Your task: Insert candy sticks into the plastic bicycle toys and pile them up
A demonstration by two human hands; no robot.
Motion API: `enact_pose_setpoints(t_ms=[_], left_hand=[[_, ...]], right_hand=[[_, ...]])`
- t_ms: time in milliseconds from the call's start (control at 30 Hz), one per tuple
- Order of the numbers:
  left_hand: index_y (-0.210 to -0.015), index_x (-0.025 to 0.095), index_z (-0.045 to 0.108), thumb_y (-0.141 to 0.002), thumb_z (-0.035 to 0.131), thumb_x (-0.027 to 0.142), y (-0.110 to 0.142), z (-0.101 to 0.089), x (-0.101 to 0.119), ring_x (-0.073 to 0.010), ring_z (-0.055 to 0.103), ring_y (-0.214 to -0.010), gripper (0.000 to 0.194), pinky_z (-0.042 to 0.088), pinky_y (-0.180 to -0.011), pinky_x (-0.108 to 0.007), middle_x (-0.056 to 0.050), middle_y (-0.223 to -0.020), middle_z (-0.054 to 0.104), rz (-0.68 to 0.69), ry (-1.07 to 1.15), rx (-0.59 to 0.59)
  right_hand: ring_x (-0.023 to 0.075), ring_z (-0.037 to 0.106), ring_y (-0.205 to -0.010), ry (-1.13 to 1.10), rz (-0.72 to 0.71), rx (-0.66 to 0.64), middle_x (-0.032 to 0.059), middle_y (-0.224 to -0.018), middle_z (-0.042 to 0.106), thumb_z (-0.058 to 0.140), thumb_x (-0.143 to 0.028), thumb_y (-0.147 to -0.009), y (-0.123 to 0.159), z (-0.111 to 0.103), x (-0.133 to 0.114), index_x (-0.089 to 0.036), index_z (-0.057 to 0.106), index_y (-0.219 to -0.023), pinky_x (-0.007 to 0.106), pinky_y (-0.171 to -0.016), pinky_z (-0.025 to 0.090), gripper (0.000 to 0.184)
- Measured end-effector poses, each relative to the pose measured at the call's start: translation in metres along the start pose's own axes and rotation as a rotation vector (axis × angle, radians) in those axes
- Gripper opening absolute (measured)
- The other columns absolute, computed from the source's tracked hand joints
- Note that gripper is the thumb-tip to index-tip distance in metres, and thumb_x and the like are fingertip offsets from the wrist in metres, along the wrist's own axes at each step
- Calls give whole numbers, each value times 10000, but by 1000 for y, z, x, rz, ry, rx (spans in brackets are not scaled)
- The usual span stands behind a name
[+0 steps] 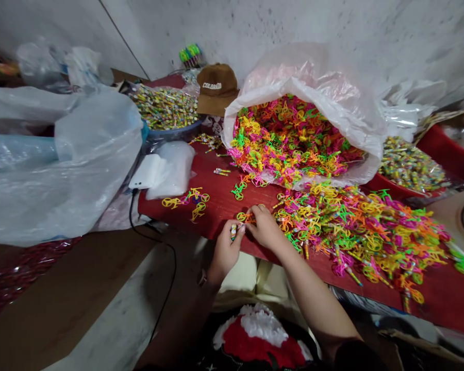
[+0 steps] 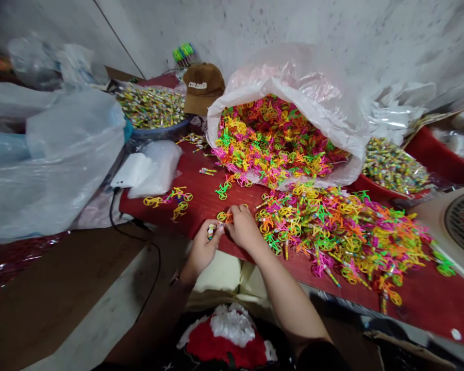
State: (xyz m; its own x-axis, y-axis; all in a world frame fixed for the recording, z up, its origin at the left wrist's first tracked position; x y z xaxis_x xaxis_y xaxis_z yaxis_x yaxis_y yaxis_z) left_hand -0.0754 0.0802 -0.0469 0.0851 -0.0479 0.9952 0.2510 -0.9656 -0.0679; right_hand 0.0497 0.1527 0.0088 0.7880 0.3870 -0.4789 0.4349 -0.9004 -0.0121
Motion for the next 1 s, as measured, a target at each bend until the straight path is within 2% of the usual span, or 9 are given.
enact_pose_setpoints(t_ms=[67, 167, 233, 333, 500, 700, 833, 1000], left_hand=[[-1064, 175, 690, -989, 676, 448, 1, -2, 2, -171, 680, -868, 283, 531, -803, -261, -61, -972, 745, 2, 22, 23], [-1075, 147, 749, -958, 710, 475, 7, -2, 1, -162, 665, -766, 350, 527, -712, -254, -70, -929, 766, -60, 82, 27], [-1095, 137, 780, -945, 721, 485, 14, 2, 5, -159, 653, -707, 384, 512, -644, -252, -81, -916, 778, -86, 107, -8], [-1080, 161, 816, -958, 711, 443, 24, 11, 21, -191, 705, -807, 324, 545, -713, -272, -95, -970, 795, -24, 120, -98], [-1071, 193, 820, -975, 693, 359, 35, 19, 42, -205, 745, -932, 230, 561, -847, -283, -83, -1034, 815, 28, 86, -170], [-958, 183, 772, -924, 742, 335, 40, 20, 47, -163, 717, -729, 158, 522, -661, -232, -37, -849, 796, -10, 21, -189], [-963, 192, 770, -933, 730, 316, 41, 17, 56, -169, 742, -783, 134, 542, -703, -233, -40, -895, 811, 9, 13, -177], [-961, 198, 762, -931, 732, 308, 44, 18, 63, -155, 721, -745, 117, 529, -681, -225, -28, -864, 799, 38, 17, -144]], right_hand=[[218, 652, -934, -171, 2, 73, 66, -1021, 677, 603, -235, -1020, 6, -5, 5, -203, 605, -1067, 319, -861, 507, 57], [181, 569, -719, -640, 25, 165, -14, -833, 595, 603, -418, -1023, 22, -13, 15, -237, 553, -1005, 289, -684, 454, 188], [163, 512, -673, -885, 40, 111, -41, -771, 541, 667, -522, -973, 33, -11, 18, -241, 563, -979, 276, -648, 418, 300], [151, 490, -681, -1041, 59, -2, -41, -757, 539, 731, -580, -923, 48, -9, 14, -228, 613, -974, 272, -656, 402, 374], [140, 502, -678, -1153, 97, -18, -35, -775, 579, 820, -569, -855, 61, -16, 13, -228, 640, -984, 263, -652, 401, 406], [115, 429, -569, -1202, 145, 12, -69, -663, 534, 875, -505, -803, 71, -21, 17, -228, 600, -906, 245, -563, 331, 404], [129, 416, -592, -1145, 139, 34, -54, -671, 492, 736, -484, -918, 80, -24, 20, -220, 606, -833, 261, -565, 322, 307], [148, 442, -662, -900, 41, 67, -37, -724, 474, 569, -472, -1042, 93, -35, 13, -228, 516, -781, 279, -619, 349, 361]])
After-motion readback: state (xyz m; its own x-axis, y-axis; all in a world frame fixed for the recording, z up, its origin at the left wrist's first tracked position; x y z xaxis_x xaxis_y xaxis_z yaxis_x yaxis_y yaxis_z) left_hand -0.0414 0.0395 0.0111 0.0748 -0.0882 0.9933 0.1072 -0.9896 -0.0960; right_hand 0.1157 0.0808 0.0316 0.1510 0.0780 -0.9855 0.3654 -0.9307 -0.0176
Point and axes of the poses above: each hand's wrist, its own y-axis away from the middle knuckle, its own z-axis out of the palm, x = y × z, the point moved 7 cm from there along -y, towards the middle knuckle
